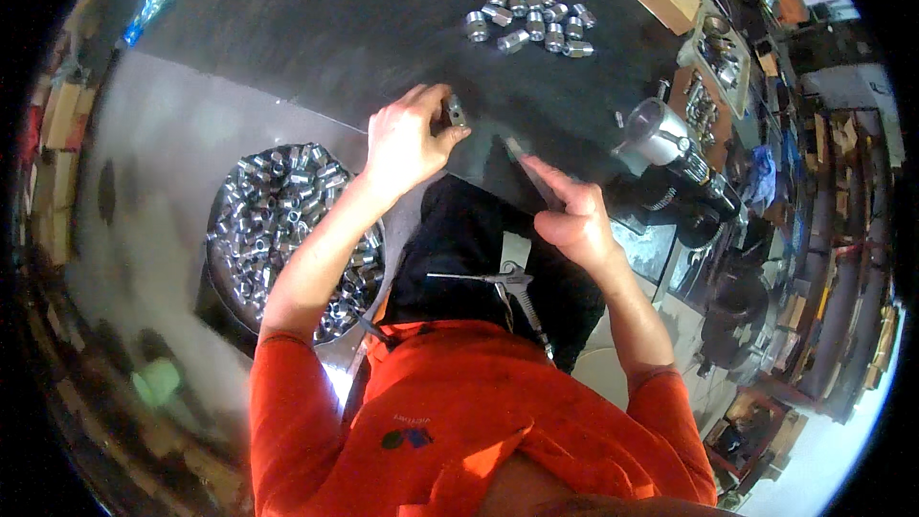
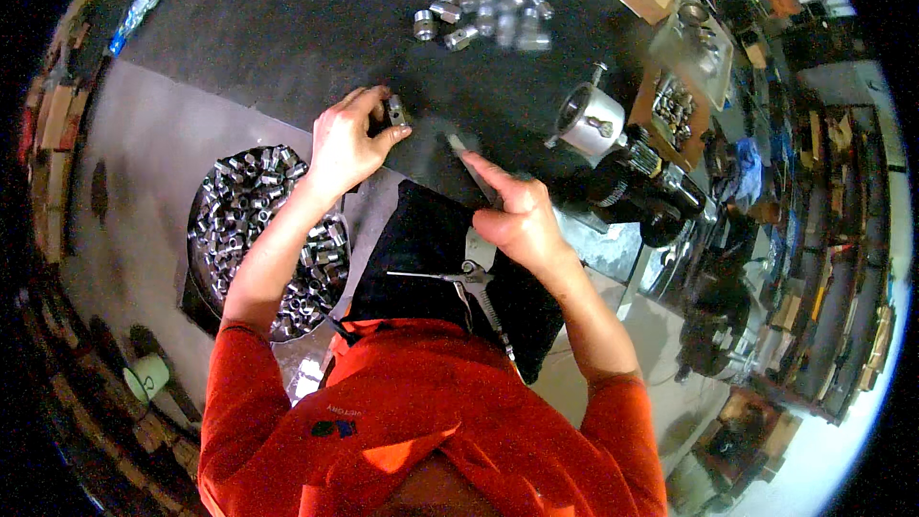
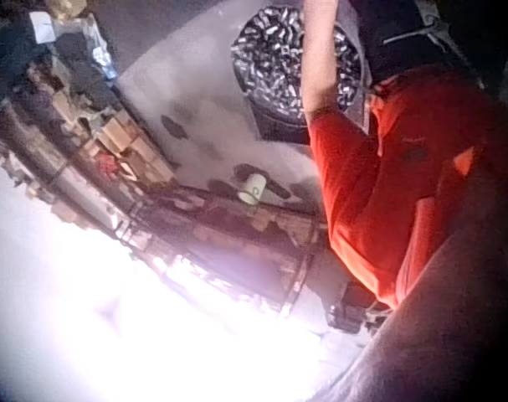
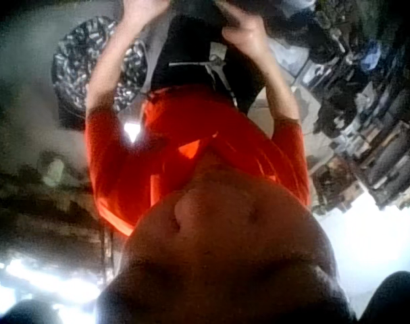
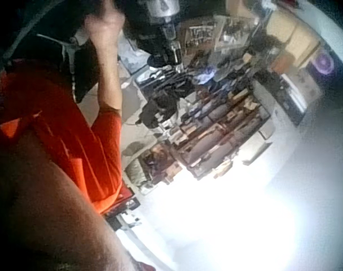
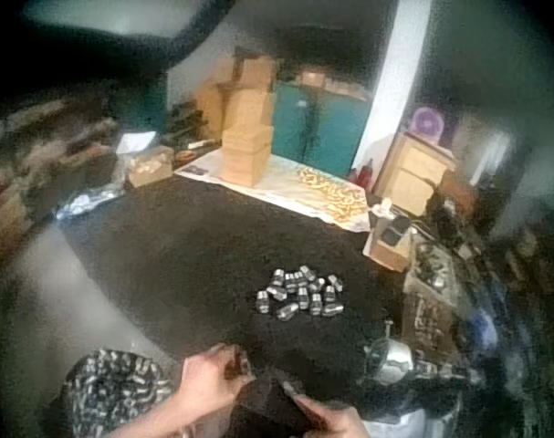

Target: The person repeatedly picks small cylindrical metal parts from a bin, files their edges with a metal file, and places them on the workbench. The person handles each part individually, filing multiple sides before setting it down.

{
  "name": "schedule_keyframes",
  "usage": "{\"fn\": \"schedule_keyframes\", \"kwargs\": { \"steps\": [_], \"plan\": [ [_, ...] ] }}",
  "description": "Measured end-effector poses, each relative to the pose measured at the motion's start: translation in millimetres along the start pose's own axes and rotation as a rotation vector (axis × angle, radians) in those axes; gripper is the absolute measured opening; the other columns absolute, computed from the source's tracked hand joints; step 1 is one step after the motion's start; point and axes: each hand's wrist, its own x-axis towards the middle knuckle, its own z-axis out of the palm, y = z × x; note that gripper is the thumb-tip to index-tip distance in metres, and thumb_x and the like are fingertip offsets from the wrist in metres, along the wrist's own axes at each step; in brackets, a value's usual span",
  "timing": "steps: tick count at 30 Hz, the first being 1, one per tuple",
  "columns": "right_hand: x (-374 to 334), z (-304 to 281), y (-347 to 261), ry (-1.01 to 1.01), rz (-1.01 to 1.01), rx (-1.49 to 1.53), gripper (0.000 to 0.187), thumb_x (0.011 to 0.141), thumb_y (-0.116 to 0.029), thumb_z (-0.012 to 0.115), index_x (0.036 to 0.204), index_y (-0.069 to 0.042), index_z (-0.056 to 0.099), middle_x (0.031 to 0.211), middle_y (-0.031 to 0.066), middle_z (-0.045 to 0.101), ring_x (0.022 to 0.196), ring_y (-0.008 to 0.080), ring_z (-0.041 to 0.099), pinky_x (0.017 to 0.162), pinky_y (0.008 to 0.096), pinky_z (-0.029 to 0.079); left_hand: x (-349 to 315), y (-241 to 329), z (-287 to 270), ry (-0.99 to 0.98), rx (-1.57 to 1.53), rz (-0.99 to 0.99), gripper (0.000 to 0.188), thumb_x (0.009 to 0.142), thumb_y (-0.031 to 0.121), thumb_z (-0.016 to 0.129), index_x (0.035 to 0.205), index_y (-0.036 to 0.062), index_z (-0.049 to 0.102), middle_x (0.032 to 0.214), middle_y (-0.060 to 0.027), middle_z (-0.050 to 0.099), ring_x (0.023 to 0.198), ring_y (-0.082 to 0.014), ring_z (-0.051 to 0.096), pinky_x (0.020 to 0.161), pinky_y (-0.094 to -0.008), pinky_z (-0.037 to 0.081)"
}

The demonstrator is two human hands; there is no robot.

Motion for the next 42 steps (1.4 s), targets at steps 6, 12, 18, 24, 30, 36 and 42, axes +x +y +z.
{"fn": "schedule_keyframes", "kwargs": {
  "steps": [6,12,18,24,30,36,42],
  "plan": [
    [31.5,14.9,-21.7,-0.077,0.046,0.091,0.066,0.067,-0.004,0.059,0.133,-0.005,0.055,0.107,0.0228,0.067,0.1,0.0176,0.066,0.088,0.0271,0.048,-10.0,-14.3,9.7,0.31,0.238,0.195,0.047,0.065,0.026,0.083,0.106,0.0082,0.068,0.107,-0.0071,0.063,0.109,-0.0282,0.058,0.099,-0.0467,0.042],
    [45.5,31.4,-18.2,-0.043,-0.029,0.146,0.066,0.068,-0.003,0.057,0.134,-0.004,0.054,0.098,0.0219,0.068,0.091,0.0121,0.063,0.084,0.0242,0.047,-13.9,-18.3,29.8,0.328,0.118,0.113,0.053,0.063,0.019,0.081,0.112,0.0074,0.066,0.12,-0.0054,0.061,0.126,-0.0287,0.048,0.114,-0.0591,0.019],
    [45.3,37.1,-16.3,-0.082,-0.021,-0.062,0.07,0.066,-0.004,0.058,0.136,-0.006,0.053,0.095,0.0243,0.068,0.075,0.0287,0.07,0.073,0.0327,0.054,-16.3,-17.9,25.1,0.301,0.067,0.098,0.052,0.065,0.016,0.08,0.113,0.004,0.066,0.125,-0.0044,0.061,0.13,-0.0271,0.046,0.115,-0.0583,0.018],
    [42.6,49.2,-7.2,0.022,-0.223,-0.205,0.075,0.063,0.002,0.057,0.138,-0.007,0.051,0.09,0.0259,0.065,0.06,0.0335,0.064,0.063,0.0343,0.054,-19.4,-18.6,30.1,0.325,0.076,0.091,0.048,0.064,0.011,0.076,0.111,0.0052,0.067,0.12,-0.0058,0.063,0.127,-0.0269,0.049,0.115,-0.0584,0.017],
    [51.7,64.1,-14.4,0.055,-0.213,-0.277,0.078,0.063,0.001,0.057,0.139,-0.007,0.049,0.076,0.0219,0.063,0.058,0.0342,0.064,0.057,0.0377,0.052,-19.4,-18.3,29.2,0.298,0.06,0.072,0.049,0.065,0.009,0.075,0.113,0.0031,0.065,0.124,-0.0052,0.062,0.127,-0.0238,0.052,0.116,-0.0564,0.018],
    [35.0,65.4,-4.0,0.107,-0.247,-0.361,0.079,0.063,-0.004,0.059,0.141,-0.007,0.047,0.071,0.0156,0.063,0.057,0.0325,0.062,0.057,0.0414,0.053,-19.0,-16.3,34.6,0.306,0.051,0.058,0.049,0.065,0.006,0.073,0.113,0.0029,0.065,0.124,-0.0062,0.063,0.126,-0.0246,0.053,0.115,-0.0563,0.018],
    [41.7,63.8,-17.5,0.052,-0.181,-0.384,0.077,0.062,0.001,0.057,0.139,-0.006,0.05,0.077,0.0199,0.065,0.06,0.0322,0.065,0.057,0.0394,0.053,-20.9,-16.6,36.0,0.325,0.057,0.063,0.047,0.065,0.005,0.072,0.112,0.0015,0.065,0.123,-0.0064,0.063,0.125,-0.0252,0.053,0.115,-0.0546,0.02]
  ]
}}
